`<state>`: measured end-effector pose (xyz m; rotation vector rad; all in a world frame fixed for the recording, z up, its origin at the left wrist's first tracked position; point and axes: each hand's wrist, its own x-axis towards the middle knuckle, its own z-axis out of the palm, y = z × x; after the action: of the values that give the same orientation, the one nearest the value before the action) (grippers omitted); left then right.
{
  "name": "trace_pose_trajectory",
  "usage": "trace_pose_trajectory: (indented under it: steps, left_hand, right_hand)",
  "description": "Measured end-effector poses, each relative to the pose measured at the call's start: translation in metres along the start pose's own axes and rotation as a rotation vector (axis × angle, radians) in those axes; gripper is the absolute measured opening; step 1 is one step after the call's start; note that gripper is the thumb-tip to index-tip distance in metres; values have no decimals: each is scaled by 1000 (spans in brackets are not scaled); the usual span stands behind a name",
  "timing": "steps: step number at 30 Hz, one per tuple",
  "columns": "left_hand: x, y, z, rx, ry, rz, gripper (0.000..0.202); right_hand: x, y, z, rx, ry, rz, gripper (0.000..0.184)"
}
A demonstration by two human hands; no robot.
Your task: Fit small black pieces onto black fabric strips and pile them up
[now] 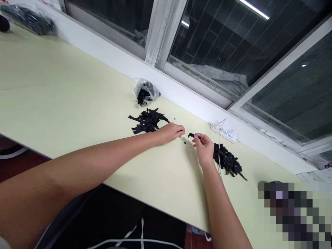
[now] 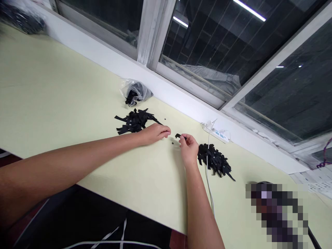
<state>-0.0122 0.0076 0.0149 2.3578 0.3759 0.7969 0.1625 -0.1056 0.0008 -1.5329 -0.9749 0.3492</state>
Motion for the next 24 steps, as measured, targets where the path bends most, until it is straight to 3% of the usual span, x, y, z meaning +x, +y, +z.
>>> trace_pose_trajectory:
  steps: [6,16,24]
  left_hand:
    - [2,-7,2,-22,-16,142,27]
    - [3,-8,5,-48,19,134,23]
    - [5,4,-2,-137,108,-62,11]
  right_hand:
    - [-3,-8,0,-7,52,-35,38]
    - [-5,-4,2,55,-23,-82,37]
    - [-3,-4,1,101,-22,-47,37]
